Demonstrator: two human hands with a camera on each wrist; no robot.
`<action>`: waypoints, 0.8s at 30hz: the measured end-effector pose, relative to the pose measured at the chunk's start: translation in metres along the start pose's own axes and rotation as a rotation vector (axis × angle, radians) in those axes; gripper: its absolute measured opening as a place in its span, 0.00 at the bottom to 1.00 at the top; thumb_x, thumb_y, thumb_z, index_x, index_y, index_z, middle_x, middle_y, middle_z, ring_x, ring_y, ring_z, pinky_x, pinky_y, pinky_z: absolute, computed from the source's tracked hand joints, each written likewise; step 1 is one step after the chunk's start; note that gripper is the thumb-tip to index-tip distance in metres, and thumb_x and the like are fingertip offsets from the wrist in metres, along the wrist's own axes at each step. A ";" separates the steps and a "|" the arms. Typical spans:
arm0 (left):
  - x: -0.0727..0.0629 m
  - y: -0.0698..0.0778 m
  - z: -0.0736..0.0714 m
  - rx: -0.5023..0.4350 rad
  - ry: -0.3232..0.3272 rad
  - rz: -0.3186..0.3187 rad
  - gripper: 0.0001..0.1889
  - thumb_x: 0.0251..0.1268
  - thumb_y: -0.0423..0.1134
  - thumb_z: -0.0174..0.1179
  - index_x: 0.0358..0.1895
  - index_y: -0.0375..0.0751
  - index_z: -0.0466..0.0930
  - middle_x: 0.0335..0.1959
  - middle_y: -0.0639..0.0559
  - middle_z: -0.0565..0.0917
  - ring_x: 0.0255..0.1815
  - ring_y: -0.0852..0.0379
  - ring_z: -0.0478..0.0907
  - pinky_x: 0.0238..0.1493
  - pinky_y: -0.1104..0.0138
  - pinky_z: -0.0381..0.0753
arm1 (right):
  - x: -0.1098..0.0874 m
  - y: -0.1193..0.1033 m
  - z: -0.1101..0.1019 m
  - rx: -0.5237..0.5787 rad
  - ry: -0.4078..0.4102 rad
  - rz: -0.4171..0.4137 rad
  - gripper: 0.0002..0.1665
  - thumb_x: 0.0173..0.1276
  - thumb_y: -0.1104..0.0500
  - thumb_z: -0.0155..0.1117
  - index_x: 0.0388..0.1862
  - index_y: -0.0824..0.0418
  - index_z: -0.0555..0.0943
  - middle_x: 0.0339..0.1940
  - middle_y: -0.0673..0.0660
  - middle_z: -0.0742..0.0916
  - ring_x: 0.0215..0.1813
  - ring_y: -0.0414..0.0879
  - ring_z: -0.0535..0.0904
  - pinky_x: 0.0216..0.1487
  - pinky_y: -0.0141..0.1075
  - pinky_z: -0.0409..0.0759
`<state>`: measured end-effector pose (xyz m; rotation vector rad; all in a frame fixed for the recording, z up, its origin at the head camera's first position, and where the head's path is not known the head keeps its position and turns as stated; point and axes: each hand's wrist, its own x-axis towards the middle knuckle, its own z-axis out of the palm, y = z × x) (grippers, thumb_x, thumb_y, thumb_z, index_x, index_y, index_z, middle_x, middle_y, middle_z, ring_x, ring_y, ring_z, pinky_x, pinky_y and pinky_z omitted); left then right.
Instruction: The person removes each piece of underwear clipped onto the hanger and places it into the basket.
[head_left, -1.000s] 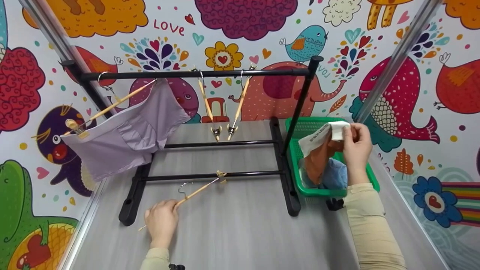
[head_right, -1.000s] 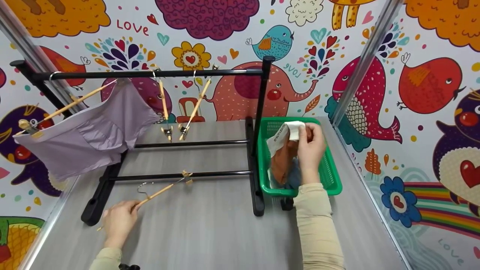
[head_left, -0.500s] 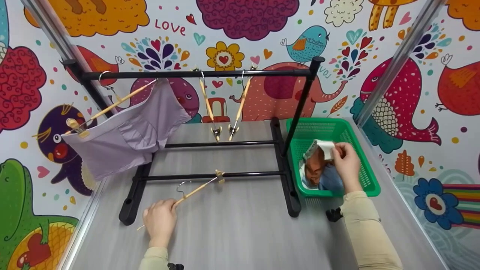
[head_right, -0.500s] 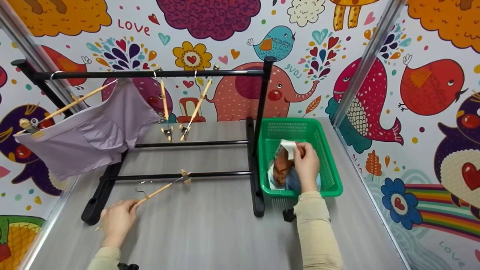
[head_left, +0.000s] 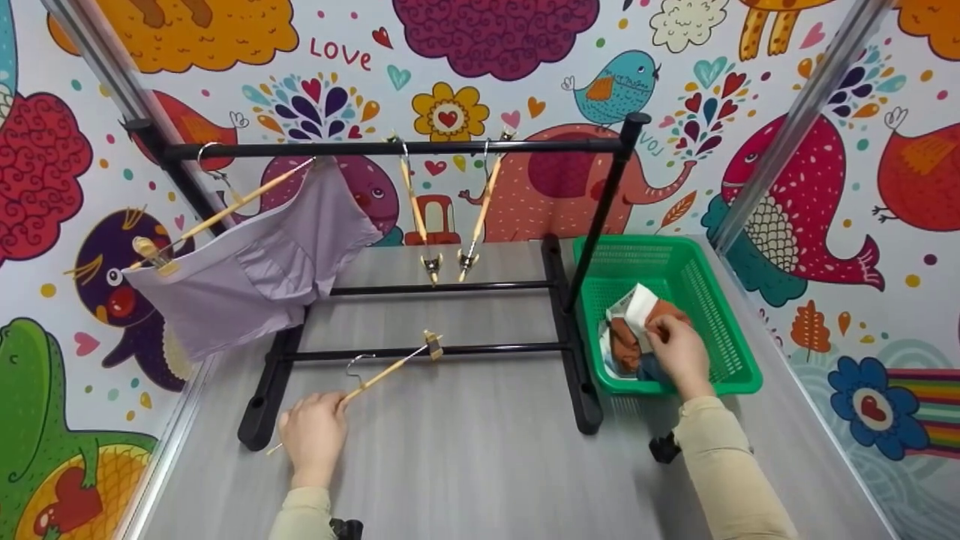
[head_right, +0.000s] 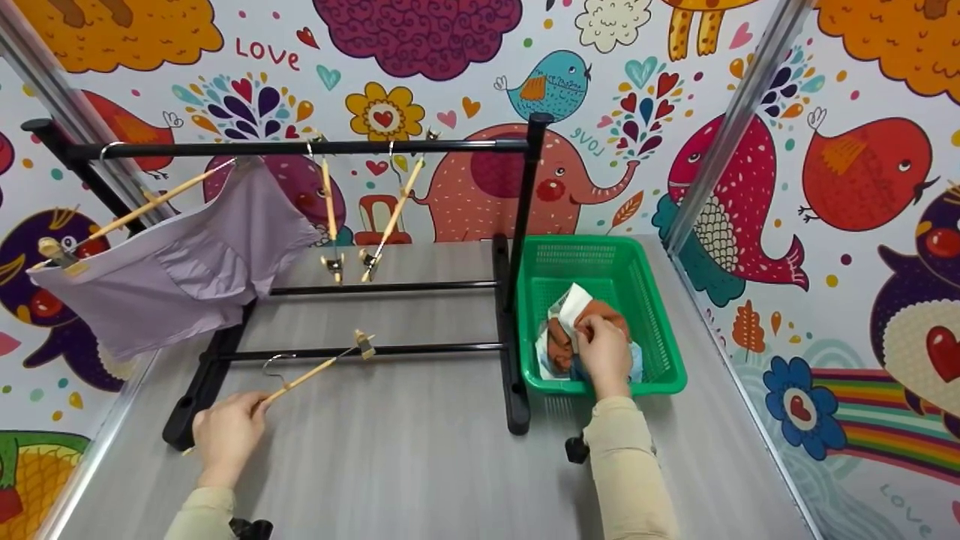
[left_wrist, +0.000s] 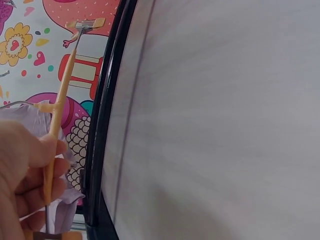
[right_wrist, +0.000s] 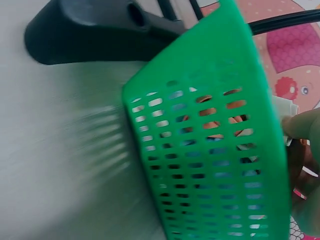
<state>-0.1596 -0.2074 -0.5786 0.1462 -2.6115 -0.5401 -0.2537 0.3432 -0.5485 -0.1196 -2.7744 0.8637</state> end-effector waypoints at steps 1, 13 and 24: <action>0.001 0.000 -0.001 0.001 0.003 0.000 0.05 0.55 0.33 0.70 0.35 0.41 0.88 0.31 0.43 0.86 0.34 0.39 0.81 0.38 0.50 0.67 | -0.001 0.001 0.001 -0.012 -0.011 -0.006 0.07 0.72 0.61 0.61 0.45 0.62 0.80 0.40 0.63 0.85 0.39 0.58 0.79 0.41 0.54 0.74; 0.018 0.000 -0.014 0.000 0.056 0.025 0.05 0.54 0.31 0.71 0.34 0.41 0.88 0.29 0.44 0.85 0.33 0.40 0.80 0.40 0.48 0.67 | -0.007 0.005 0.008 -0.119 -0.153 -0.055 0.12 0.72 0.58 0.63 0.49 0.62 0.84 0.44 0.63 0.87 0.41 0.61 0.83 0.42 0.57 0.78; 0.032 -0.002 -0.023 0.010 0.113 0.040 0.05 0.53 0.30 0.70 0.33 0.42 0.87 0.30 0.44 0.85 0.31 0.39 0.79 0.39 0.48 0.67 | -0.007 0.005 0.010 -0.134 -0.204 -0.035 0.13 0.73 0.58 0.61 0.51 0.61 0.85 0.46 0.63 0.87 0.42 0.60 0.83 0.43 0.56 0.79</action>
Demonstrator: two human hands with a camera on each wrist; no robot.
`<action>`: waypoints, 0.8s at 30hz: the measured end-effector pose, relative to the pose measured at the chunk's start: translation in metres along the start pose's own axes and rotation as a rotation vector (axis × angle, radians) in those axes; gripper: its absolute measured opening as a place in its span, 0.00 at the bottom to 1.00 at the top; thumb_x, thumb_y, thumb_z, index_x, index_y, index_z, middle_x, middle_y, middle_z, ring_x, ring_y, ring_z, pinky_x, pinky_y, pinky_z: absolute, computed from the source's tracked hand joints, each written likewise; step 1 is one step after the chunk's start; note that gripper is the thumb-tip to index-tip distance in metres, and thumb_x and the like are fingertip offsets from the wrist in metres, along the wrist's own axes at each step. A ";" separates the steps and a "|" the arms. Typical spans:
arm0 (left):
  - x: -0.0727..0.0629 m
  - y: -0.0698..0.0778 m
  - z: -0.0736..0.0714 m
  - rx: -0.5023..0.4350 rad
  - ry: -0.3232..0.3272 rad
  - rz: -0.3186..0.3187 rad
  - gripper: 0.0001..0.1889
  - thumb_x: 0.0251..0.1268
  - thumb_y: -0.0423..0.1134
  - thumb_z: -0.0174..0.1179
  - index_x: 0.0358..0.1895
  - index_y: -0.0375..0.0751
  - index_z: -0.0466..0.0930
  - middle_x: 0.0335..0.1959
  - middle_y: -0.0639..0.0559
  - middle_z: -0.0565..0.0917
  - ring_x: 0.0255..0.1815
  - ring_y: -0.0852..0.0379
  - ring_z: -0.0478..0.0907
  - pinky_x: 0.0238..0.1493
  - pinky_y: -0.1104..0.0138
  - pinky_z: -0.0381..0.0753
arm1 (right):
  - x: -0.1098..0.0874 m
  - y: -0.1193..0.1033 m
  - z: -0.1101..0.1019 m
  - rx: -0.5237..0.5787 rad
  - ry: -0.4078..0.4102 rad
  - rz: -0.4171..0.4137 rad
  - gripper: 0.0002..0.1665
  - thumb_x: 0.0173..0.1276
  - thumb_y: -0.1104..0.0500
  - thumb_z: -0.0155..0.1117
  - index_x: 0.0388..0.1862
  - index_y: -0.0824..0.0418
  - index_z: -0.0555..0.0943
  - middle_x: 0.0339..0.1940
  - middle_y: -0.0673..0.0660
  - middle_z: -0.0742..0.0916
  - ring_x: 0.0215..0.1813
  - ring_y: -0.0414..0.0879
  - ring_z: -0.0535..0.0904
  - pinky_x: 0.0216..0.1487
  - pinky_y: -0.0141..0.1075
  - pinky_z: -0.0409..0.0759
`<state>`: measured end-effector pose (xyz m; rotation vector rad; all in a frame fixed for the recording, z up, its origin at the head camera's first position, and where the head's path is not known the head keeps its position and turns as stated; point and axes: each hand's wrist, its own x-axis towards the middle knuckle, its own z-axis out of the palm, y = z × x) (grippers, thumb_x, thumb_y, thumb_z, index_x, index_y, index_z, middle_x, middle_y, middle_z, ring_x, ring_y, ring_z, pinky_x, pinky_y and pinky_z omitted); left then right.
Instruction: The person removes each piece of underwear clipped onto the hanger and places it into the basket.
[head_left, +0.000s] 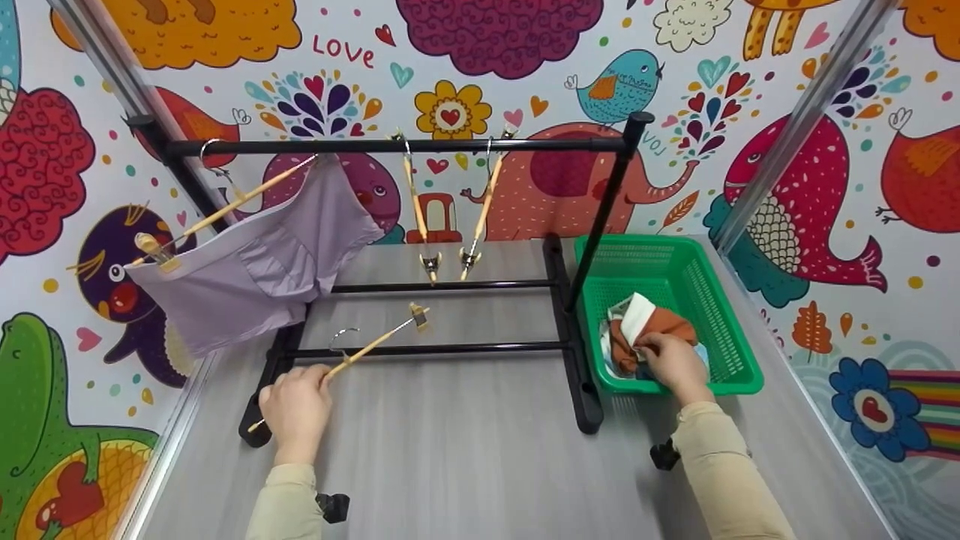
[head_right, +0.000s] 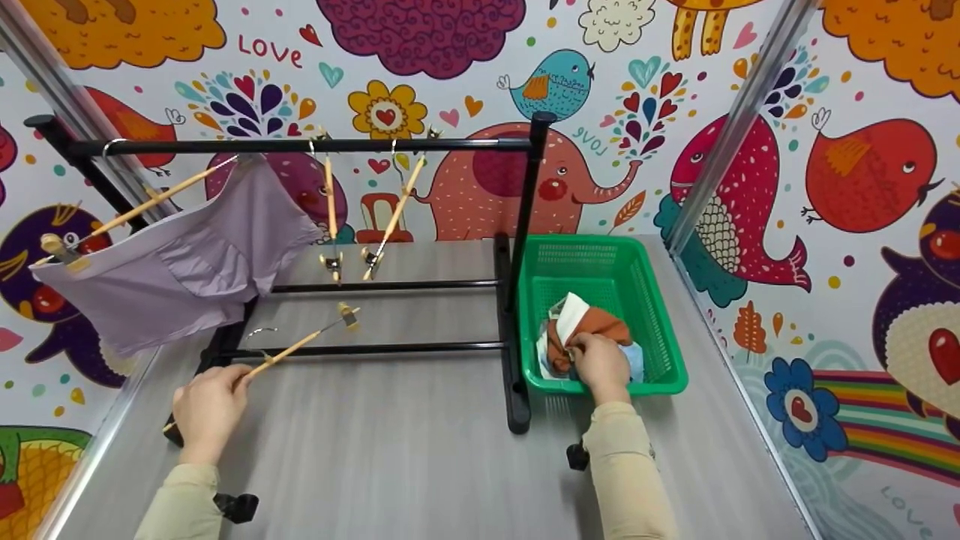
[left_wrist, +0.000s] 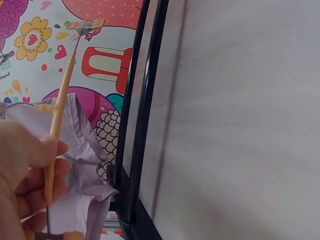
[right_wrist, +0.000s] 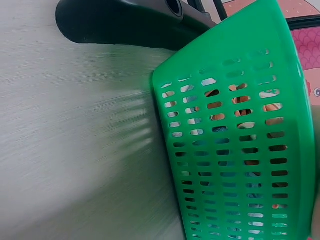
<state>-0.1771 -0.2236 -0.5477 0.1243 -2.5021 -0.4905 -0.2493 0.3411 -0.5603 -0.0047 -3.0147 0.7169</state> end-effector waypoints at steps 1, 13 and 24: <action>0.001 0.000 0.000 -0.002 0.006 0.002 0.05 0.53 0.30 0.70 0.33 0.42 0.86 0.29 0.44 0.85 0.31 0.39 0.79 0.38 0.48 0.67 | 0.000 0.000 0.000 -0.002 -0.003 0.000 0.13 0.73 0.58 0.61 0.51 0.61 0.85 0.47 0.63 0.87 0.42 0.60 0.83 0.42 0.56 0.79; 0.010 0.003 -0.003 -0.012 0.026 0.009 0.05 0.52 0.29 0.70 0.32 0.42 0.86 0.28 0.44 0.84 0.31 0.38 0.78 0.37 0.48 0.67 | -0.001 0.000 -0.002 -0.033 -0.167 -0.037 0.17 0.75 0.55 0.57 0.54 0.63 0.83 0.47 0.63 0.87 0.43 0.60 0.83 0.45 0.58 0.78; 0.024 0.007 -0.007 -0.008 0.034 0.001 0.05 0.53 0.29 0.70 0.33 0.41 0.87 0.29 0.43 0.85 0.32 0.39 0.79 0.38 0.48 0.66 | -0.002 0.000 0.000 -0.028 -0.065 -0.048 0.16 0.74 0.56 0.59 0.53 0.62 0.84 0.46 0.64 0.87 0.43 0.63 0.83 0.46 0.60 0.78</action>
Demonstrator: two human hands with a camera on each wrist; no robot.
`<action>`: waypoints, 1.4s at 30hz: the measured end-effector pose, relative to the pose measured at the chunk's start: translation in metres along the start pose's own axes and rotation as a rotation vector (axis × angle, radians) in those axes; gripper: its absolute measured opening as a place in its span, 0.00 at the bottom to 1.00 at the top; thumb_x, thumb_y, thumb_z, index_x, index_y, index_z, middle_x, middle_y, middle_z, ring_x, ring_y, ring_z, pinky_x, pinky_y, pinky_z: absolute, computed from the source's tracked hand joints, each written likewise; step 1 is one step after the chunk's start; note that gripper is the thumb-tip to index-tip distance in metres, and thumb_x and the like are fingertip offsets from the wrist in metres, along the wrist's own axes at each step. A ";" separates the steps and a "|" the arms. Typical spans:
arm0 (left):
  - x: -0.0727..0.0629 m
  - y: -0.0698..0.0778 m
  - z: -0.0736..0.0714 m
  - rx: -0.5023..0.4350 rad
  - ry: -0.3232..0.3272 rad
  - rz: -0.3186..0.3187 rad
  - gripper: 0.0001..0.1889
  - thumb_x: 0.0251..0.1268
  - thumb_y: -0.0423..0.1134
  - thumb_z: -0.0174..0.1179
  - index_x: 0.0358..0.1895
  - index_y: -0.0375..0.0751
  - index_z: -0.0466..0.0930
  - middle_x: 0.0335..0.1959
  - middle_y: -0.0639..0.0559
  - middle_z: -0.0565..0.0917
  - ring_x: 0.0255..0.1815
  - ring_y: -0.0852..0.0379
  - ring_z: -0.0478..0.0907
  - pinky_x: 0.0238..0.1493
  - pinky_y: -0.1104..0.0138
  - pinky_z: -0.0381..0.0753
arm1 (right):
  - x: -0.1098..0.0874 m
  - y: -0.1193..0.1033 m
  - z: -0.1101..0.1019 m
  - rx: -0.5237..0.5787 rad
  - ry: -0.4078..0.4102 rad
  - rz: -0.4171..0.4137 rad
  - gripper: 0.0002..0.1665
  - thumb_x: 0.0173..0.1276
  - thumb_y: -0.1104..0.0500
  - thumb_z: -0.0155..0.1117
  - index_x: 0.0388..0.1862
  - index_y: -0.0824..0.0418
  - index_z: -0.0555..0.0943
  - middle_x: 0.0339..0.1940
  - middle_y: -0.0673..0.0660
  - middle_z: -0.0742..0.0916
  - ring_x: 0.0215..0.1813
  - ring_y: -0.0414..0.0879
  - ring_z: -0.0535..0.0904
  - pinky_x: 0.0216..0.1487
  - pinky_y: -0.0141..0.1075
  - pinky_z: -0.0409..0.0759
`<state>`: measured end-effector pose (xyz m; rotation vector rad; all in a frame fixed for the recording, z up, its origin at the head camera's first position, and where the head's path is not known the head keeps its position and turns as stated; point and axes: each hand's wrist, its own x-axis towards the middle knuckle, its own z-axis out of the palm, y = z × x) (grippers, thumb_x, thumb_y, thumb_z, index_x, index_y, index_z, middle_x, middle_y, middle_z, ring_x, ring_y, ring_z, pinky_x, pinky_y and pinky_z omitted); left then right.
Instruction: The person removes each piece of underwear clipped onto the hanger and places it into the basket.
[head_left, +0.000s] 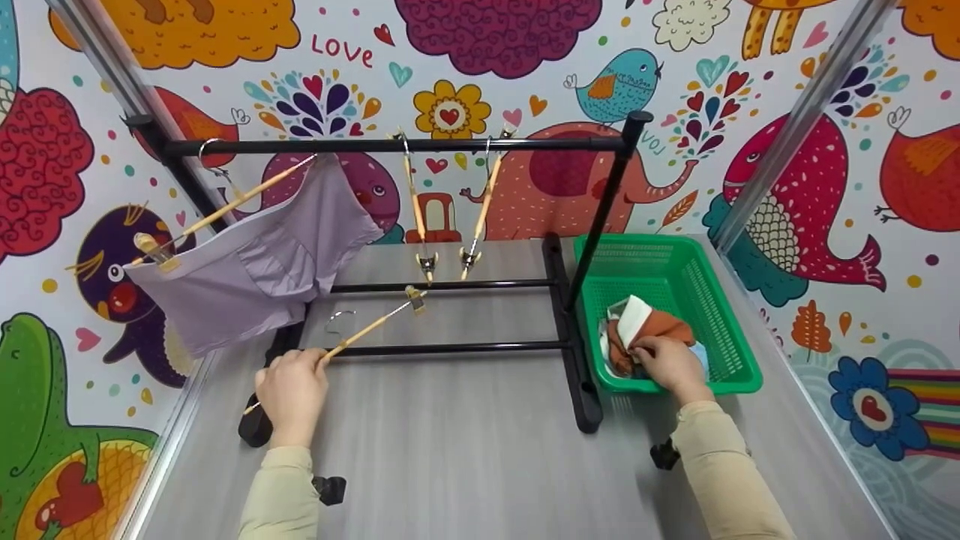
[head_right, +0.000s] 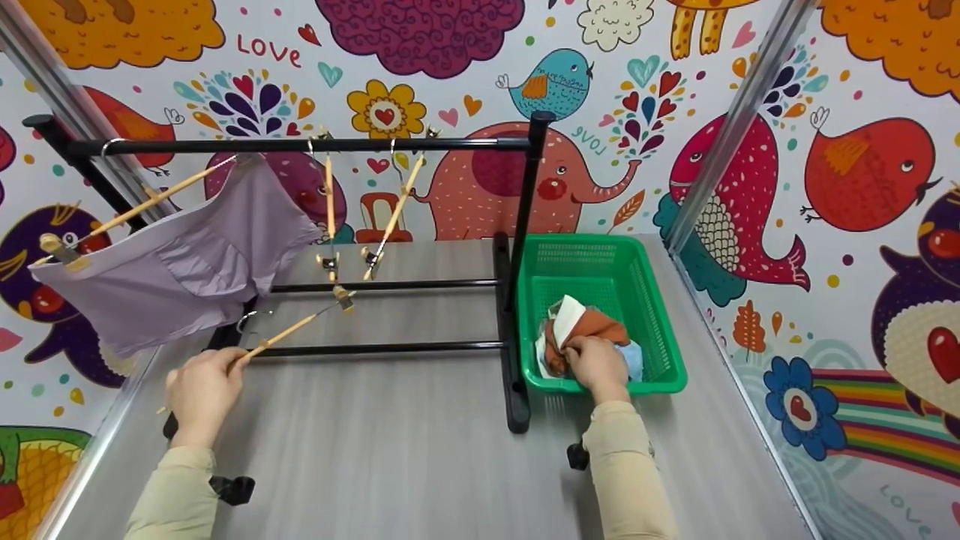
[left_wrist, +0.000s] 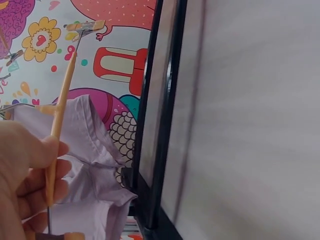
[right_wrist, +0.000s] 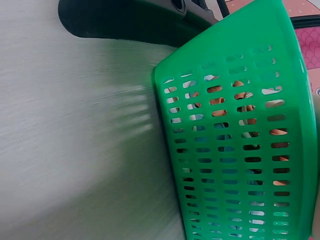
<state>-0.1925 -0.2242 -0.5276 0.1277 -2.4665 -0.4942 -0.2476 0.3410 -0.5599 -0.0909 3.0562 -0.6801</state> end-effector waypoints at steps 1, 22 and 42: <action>0.002 0.001 -0.001 0.001 -0.003 0.001 0.04 0.53 0.30 0.70 0.33 0.41 0.87 0.29 0.43 0.85 0.32 0.39 0.79 0.39 0.48 0.66 | 0.000 0.000 0.000 -0.006 0.020 0.001 0.15 0.74 0.56 0.59 0.53 0.62 0.84 0.46 0.64 0.87 0.43 0.63 0.83 0.46 0.60 0.77; 0.049 0.014 -0.027 0.011 0.027 0.042 0.03 0.56 0.31 0.68 0.34 0.41 0.86 0.27 0.43 0.84 0.30 0.37 0.78 0.37 0.47 0.66 | -0.003 0.002 0.008 -0.025 0.291 -0.077 0.10 0.71 0.57 0.63 0.45 0.60 0.86 0.40 0.63 0.87 0.42 0.62 0.80 0.44 0.58 0.76; 0.102 0.038 -0.059 0.091 -0.019 -0.037 0.05 0.61 0.34 0.63 0.37 0.39 0.86 0.31 0.37 0.83 0.35 0.33 0.77 0.40 0.45 0.67 | -0.009 -0.040 0.011 0.147 0.530 -0.322 0.09 0.63 0.65 0.71 0.42 0.62 0.87 0.38 0.59 0.87 0.41 0.57 0.79 0.42 0.51 0.76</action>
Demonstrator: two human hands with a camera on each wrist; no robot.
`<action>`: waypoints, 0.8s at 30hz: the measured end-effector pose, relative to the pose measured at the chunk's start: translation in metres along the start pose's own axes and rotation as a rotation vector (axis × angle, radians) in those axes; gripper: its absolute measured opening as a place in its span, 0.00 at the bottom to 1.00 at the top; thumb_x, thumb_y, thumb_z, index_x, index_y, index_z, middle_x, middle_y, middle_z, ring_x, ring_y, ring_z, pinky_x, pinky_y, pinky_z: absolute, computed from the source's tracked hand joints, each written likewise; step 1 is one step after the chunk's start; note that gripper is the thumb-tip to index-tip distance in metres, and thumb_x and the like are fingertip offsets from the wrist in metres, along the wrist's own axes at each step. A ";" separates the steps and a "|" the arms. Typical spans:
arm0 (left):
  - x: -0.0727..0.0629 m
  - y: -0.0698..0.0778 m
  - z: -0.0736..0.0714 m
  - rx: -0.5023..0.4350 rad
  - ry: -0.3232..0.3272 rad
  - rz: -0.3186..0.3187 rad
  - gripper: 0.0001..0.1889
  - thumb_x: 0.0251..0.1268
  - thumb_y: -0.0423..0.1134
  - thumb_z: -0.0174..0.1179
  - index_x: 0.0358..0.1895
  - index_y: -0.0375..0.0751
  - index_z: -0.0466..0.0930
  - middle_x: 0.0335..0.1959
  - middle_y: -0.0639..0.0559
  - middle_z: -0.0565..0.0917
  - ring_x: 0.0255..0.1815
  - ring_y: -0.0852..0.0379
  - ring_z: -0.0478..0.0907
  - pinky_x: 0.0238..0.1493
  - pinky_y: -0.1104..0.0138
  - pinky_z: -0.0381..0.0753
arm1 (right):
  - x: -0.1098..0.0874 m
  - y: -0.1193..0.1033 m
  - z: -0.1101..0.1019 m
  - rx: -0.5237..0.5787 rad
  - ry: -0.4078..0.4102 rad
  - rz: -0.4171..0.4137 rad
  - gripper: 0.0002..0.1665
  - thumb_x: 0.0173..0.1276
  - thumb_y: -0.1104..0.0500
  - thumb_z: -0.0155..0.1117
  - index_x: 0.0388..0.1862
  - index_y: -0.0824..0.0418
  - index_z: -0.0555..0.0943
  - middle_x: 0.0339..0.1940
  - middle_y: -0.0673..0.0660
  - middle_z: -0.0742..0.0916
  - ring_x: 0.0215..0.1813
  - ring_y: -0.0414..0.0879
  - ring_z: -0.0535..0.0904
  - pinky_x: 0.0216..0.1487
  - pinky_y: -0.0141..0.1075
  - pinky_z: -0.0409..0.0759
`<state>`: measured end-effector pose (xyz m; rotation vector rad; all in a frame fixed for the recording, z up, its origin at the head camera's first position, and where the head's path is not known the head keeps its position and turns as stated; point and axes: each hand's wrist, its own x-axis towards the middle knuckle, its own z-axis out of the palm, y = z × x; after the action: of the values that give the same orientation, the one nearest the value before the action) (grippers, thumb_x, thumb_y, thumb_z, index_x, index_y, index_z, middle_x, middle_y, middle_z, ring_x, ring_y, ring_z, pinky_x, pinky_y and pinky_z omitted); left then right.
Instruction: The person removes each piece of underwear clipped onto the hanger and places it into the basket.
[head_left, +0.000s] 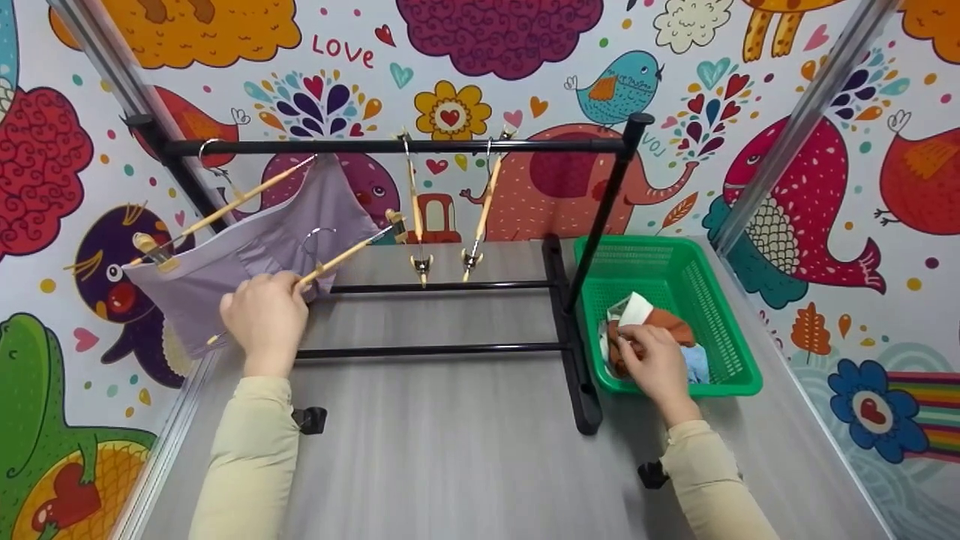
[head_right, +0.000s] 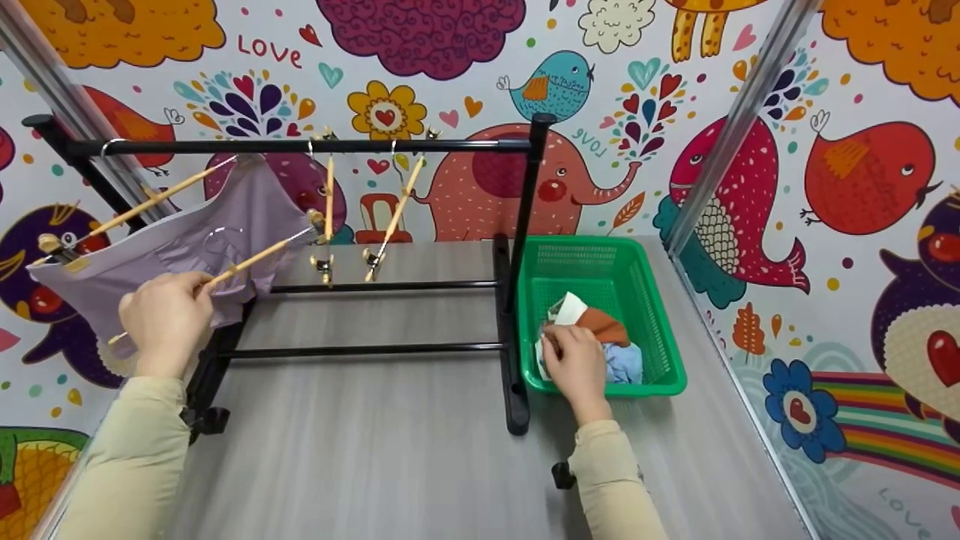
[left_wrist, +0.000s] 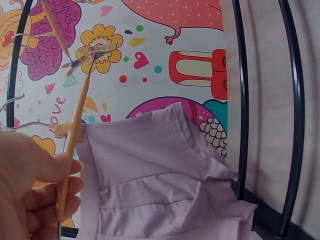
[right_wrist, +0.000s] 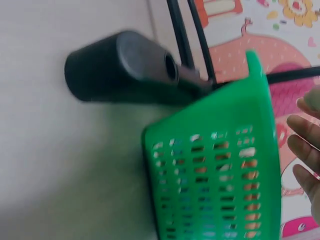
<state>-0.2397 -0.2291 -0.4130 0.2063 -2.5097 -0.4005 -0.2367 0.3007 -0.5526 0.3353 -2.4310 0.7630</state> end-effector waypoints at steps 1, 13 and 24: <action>0.002 0.002 -0.001 0.003 -0.008 -0.004 0.05 0.62 0.34 0.63 0.38 0.40 0.86 0.31 0.37 0.83 0.35 0.34 0.77 0.41 0.45 0.67 | 0.001 -0.003 0.001 0.011 0.004 -0.011 0.09 0.63 0.66 0.71 0.42 0.61 0.87 0.38 0.58 0.87 0.40 0.56 0.79 0.41 0.50 0.75; 0.028 0.022 -0.019 -0.007 -0.062 -0.062 0.07 0.65 0.36 0.61 0.41 0.40 0.86 0.36 0.37 0.84 0.41 0.34 0.78 0.46 0.44 0.66 | -0.004 -0.023 0.013 0.062 -0.011 -0.068 0.11 0.64 0.65 0.70 0.46 0.58 0.87 0.41 0.55 0.88 0.42 0.52 0.80 0.40 0.47 0.76; 0.056 0.042 -0.033 0.017 -0.095 -0.096 0.09 0.68 0.36 0.58 0.45 0.39 0.86 0.40 0.36 0.85 0.44 0.33 0.78 0.50 0.43 0.65 | -0.012 -0.038 0.029 0.094 0.030 -0.121 0.13 0.62 0.67 0.71 0.45 0.59 0.87 0.40 0.53 0.87 0.41 0.50 0.80 0.42 0.46 0.76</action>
<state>-0.2691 -0.2103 -0.3441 0.3230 -2.6039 -0.4374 -0.2249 0.2537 -0.5627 0.4991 -2.3282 0.8244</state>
